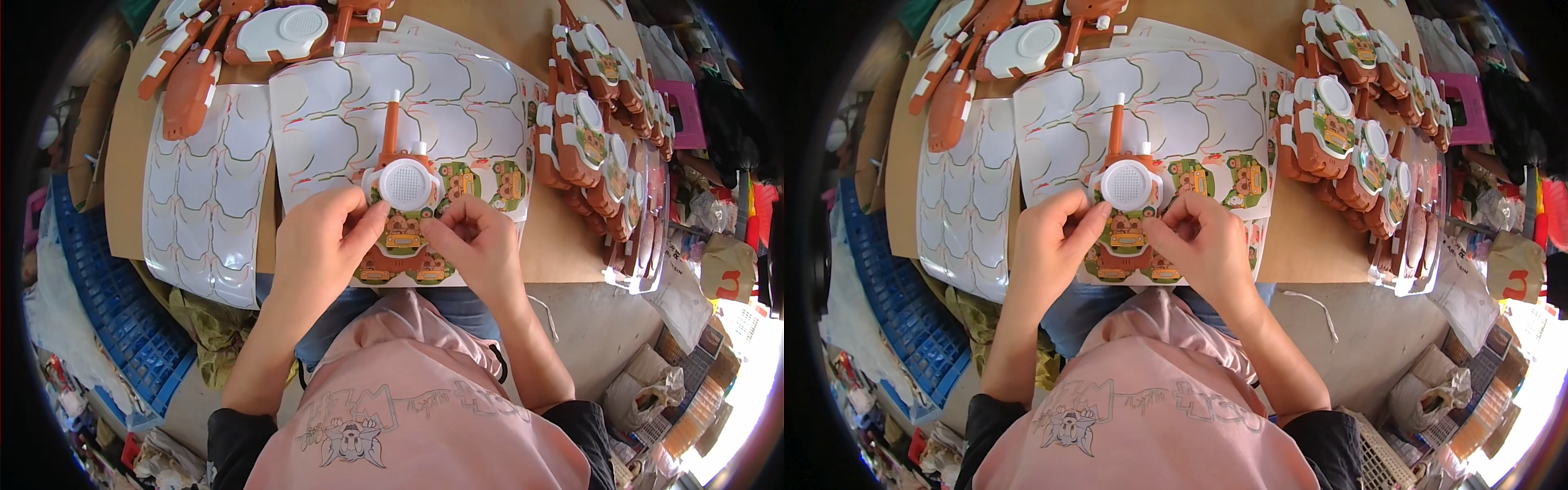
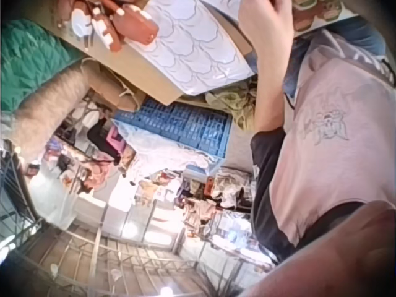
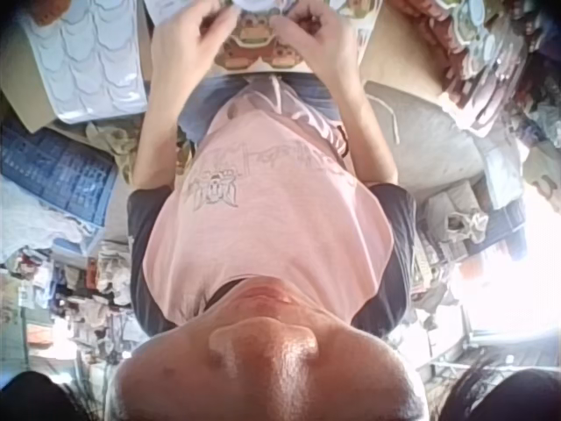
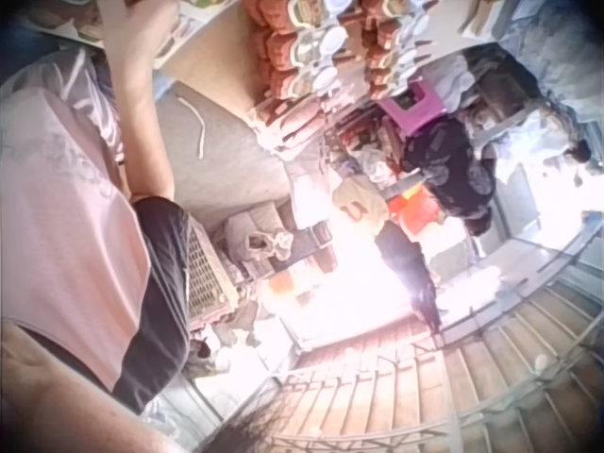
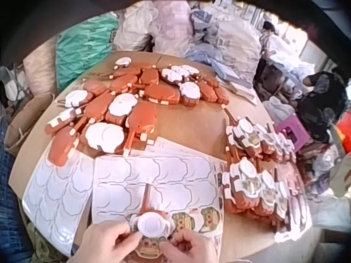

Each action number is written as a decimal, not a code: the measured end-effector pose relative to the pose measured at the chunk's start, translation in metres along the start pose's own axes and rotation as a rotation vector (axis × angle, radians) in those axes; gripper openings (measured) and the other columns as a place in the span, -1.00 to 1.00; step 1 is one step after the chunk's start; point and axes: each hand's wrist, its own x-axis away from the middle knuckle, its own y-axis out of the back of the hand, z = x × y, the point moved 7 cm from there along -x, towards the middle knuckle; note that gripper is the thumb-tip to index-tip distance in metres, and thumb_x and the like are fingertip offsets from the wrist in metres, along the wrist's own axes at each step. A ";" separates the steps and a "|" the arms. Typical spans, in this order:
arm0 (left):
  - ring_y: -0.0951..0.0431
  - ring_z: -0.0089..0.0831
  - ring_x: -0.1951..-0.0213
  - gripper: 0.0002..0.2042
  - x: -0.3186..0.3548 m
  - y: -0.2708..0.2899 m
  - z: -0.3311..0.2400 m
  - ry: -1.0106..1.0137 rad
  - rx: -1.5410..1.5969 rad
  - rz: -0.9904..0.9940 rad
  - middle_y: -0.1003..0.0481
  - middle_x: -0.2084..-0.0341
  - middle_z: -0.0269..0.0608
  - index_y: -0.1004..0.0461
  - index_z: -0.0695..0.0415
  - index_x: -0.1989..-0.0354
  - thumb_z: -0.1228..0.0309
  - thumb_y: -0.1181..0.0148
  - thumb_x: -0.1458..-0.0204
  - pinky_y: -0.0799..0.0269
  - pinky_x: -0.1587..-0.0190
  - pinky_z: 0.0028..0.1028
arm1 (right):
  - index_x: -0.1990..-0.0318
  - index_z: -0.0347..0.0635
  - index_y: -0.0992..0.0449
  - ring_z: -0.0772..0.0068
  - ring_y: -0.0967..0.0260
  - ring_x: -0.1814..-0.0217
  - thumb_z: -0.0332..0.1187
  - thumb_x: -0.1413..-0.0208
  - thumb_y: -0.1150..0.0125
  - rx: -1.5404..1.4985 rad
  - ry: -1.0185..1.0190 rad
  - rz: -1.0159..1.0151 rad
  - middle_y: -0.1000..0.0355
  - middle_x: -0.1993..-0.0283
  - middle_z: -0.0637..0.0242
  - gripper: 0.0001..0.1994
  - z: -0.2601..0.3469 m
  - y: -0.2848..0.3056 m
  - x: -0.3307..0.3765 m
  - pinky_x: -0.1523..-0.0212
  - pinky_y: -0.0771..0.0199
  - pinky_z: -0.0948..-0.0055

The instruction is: Peeling decorative stickers from a sheet and applying them to plastic toy walkie-talkie housings.

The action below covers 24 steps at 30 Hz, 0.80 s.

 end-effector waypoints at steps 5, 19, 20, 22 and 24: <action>-0.44 -0.29 0.48 -0.68 0.009 0.004 0.004 -0.081 -0.045 -0.052 -0.44 0.45 -0.18 -0.37 0.21 0.33 0.35 -0.41 0.11 -0.37 0.41 -0.39 | 0.20 -0.25 -0.43 0.67 -0.19 0.56 -0.38 0.14 -0.46 0.033 0.167 -0.084 -0.42 0.33 0.37 -0.64 0.013 0.009 0.001 0.53 -0.27 0.62; -0.43 -0.59 0.44 -0.58 -0.016 0.007 0.009 0.009 0.285 0.093 -0.49 0.38 -0.33 -0.49 0.23 0.09 0.53 -0.44 0.20 -0.35 0.35 -0.58 | -0.08 -0.28 -0.51 0.70 -0.19 0.48 -0.43 0.21 -0.51 -0.014 0.224 0.062 -0.45 0.27 0.37 -0.42 0.019 0.011 -0.027 0.44 -0.34 0.61; -0.42 -0.61 0.47 -0.64 -0.019 0.007 0.012 0.064 0.265 0.103 -0.50 0.41 -0.34 -0.52 0.24 0.14 0.52 -0.43 0.17 -0.35 0.36 -0.60 | -0.06 -0.28 -0.52 0.72 -0.22 0.47 -0.45 0.16 -0.48 0.003 0.201 0.072 -0.46 0.30 0.39 -0.47 0.021 0.012 -0.028 0.44 -0.35 0.61; -0.44 -0.59 0.47 -0.67 -0.024 0.006 0.018 0.031 0.326 0.059 -0.51 0.40 -0.31 -0.53 0.24 0.15 0.51 -0.41 0.14 -0.36 0.36 -0.59 | -0.05 -0.29 -0.53 0.74 -0.24 0.45 -0.47 0.11 -0.45 0.022 0.186 0.077 -0.46 0.33 0.41 -0.51 0.022 0.012 -0.028 0.45 -0.35 0.62; -0.45 -0.56 0.48 -0.70 -0.022 0.009 0.013 -0.013 0.390 0.011 -0.52 0.39 -0.28 -0.54 0.24 0.16 0.50 -0.39 0.11 -0.37 0.36 -0.58 | -0.10 -0.17 -0.52 0.79 -0.26 0.50 -0.48 0.03 -0.40 -0.154 0.111 0.106 -0.49 0.25 0.43 -0.54 0.016 0.008 -0.026 0.52 -0.29 0.72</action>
